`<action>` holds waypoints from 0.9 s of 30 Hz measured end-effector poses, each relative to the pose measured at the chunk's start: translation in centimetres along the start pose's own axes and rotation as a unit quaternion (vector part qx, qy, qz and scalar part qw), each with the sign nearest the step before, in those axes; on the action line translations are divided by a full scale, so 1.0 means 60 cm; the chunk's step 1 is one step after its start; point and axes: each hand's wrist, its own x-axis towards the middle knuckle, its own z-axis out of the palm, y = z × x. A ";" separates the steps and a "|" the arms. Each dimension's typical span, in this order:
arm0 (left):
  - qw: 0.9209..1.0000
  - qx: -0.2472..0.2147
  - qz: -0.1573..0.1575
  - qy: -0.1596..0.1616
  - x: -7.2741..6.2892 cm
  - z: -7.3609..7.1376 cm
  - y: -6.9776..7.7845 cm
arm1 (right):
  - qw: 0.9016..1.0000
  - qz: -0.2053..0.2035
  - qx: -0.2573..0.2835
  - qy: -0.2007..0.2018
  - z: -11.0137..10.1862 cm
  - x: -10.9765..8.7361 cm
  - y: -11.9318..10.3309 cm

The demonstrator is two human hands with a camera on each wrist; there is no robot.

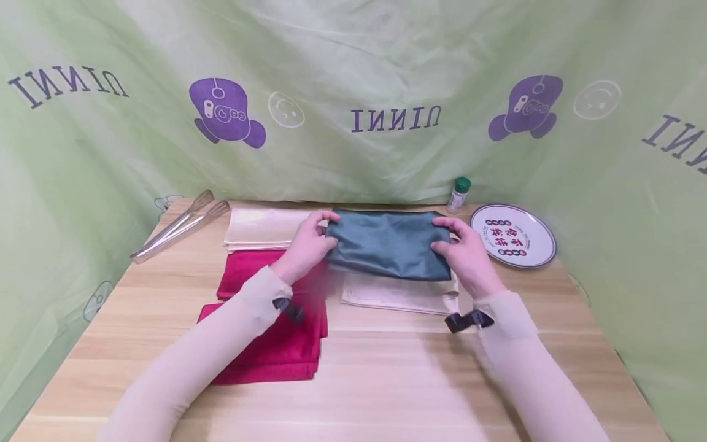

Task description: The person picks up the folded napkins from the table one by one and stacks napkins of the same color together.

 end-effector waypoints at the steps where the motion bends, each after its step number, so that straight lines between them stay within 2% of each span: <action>1: 1.000 0.004 -0.002 0.006 0.012 0.001 -0.003 | 1.000 0.002 0.004 0.005 0.002 0.014 0.001; 6: 0.999 0.040 -0.013 0.030 0.056 0.010 -0.016 | 1.000 0.009 0.019 0.021 0.012 0.073 0.010; 11: 0.997 0.060 -0.017 0.034 0.090 0.020 -0.021 | 0.999 0.010 0.007 0.044 0.022 0.121 0.020; 14: 0.996 0.071 -0.018 0.048 0.109 0.022 -0.026 | 0.998 0.014 -0.001 0.060 0.029 0.149 0.029; 18: 0.994 0.087 -0.032 0.055 0.131 0.026 -0.041 | 0.996 0.025 -0.008 0.080 0.037 0.182 0.048; 23: 0.993 0.098 -0.050 0.037 0.147 0.032 -0.062 | 0.994 0.044 -0.003 0.099 0.040 0.211 0.075; 27: 0.992 0.110 -0.052 0.018 0.142 0.028 -0.075 | 0.995 0.051 -0.041 0.079 0.035 0.211 0.084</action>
